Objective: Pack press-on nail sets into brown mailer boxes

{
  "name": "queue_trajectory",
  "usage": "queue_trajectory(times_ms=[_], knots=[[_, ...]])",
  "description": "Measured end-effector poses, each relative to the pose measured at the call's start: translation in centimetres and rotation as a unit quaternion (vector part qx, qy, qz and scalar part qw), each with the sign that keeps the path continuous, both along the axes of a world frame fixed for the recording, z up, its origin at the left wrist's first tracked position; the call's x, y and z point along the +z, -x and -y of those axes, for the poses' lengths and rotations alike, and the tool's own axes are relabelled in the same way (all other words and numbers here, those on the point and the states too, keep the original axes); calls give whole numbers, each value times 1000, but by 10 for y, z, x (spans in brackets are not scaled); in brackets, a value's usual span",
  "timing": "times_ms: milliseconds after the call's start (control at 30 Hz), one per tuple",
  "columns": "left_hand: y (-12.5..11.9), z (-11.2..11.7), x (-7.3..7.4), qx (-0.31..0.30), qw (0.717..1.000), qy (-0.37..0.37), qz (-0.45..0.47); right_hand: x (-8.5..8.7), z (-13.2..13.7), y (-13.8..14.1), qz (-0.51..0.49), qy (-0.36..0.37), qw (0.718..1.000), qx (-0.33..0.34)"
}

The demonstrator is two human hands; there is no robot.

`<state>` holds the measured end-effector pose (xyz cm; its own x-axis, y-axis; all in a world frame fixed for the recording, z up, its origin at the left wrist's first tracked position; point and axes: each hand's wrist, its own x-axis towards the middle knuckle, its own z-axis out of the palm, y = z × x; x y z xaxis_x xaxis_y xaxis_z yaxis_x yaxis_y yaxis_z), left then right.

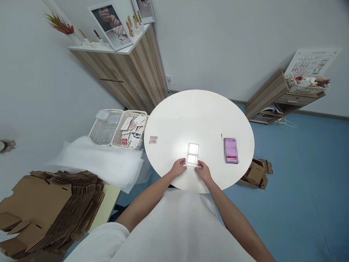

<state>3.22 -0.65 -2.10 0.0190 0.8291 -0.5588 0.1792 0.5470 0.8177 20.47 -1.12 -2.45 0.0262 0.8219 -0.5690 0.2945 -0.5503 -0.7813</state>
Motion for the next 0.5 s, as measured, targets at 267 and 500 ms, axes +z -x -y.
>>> queue_trajectory(times_ms=[267, 500], knots=[[12, 13, -6, 34, 999, -18, -27, 11, 5, -4, 68, -53, 996, 18], [86, 5, 7, -6, 985, -91, -144, 36, -4, 51, 61, -166, 979, 100]])
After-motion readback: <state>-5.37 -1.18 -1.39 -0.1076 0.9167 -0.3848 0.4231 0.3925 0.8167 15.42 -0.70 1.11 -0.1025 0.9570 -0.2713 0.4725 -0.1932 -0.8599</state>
